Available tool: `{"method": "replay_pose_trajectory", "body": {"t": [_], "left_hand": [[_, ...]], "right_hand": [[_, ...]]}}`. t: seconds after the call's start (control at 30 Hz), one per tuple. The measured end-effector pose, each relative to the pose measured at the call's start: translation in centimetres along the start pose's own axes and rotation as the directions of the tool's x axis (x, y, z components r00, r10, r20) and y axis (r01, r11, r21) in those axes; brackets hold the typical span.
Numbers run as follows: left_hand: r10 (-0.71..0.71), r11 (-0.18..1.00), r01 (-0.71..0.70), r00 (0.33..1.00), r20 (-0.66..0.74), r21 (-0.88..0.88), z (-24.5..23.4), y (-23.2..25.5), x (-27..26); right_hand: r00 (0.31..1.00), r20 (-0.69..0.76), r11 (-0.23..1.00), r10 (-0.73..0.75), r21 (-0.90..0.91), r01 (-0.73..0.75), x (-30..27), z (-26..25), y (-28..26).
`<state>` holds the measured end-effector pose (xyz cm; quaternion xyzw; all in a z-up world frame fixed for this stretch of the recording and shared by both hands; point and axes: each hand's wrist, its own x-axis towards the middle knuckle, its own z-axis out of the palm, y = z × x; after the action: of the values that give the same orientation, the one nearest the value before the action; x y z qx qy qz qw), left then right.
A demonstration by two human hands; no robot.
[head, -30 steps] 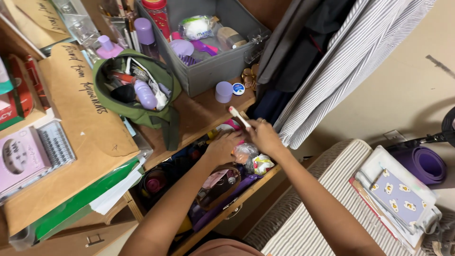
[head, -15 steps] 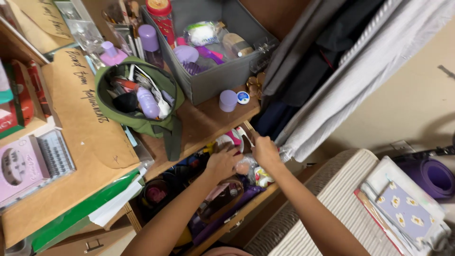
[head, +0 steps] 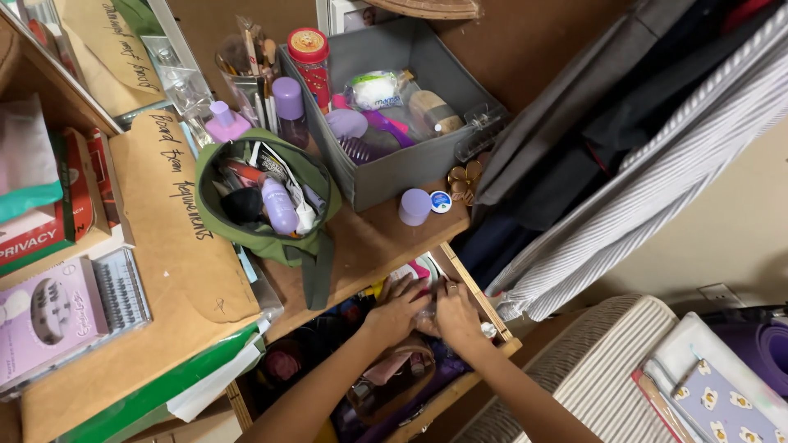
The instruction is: Organizing and packing toiletries and personal accessories into a storage bin and a travel pouch.
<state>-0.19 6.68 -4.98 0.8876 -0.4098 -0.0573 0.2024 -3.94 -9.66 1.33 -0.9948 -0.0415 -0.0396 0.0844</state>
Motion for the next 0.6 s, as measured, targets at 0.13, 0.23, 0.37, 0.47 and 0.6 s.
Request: {"method": "replay_pose_trajectory", "body": {"t": [0.13, 0.23, 0.37, 0.47, 0.6], "left_hand": [[-0.019, 0.997, 0.021, 1.0, 0.022, -0.079, -2.4, 0.7, -0.6], [-0.054, 0.983, 0.065, 0.996, 0.07, -0.172, -5.9, 2.1, -0.9], [-0.069, 0.94, 0.072, 0.997, 0.022, -0.332, -9.8, 2.8, -0.7], [-0.048, 0.967, 0.015, 0.991, -0.124, -0.254, -12.2, 1.9, 1.5], [0.02, 0.998, -0.042, 0.909, -0.416, -0.044, -16.8, 1.2, 4.8]], "right_hand": [[0.981, 0.177, 0.987, 0.081, 0.126, -0.104, 2.1, 3.3, 3.5], [0.85, 0.46, 0.915, 0.256, 0.168, -0.366, 4.3, 2.4, 5.1], [0.957, 0.273, 0.882, 0.102, 0.42, -0.214, 6.1, -6.7, 1.8], [0.986, -0.168, 0.873, -0.015, 0.478, 0.095, 8.5, -10.6, 1.1], [0.977, -0.184, 0.547, 0.11, 0.832, 0.095, 12.7, -10.5, 4.3]]}}
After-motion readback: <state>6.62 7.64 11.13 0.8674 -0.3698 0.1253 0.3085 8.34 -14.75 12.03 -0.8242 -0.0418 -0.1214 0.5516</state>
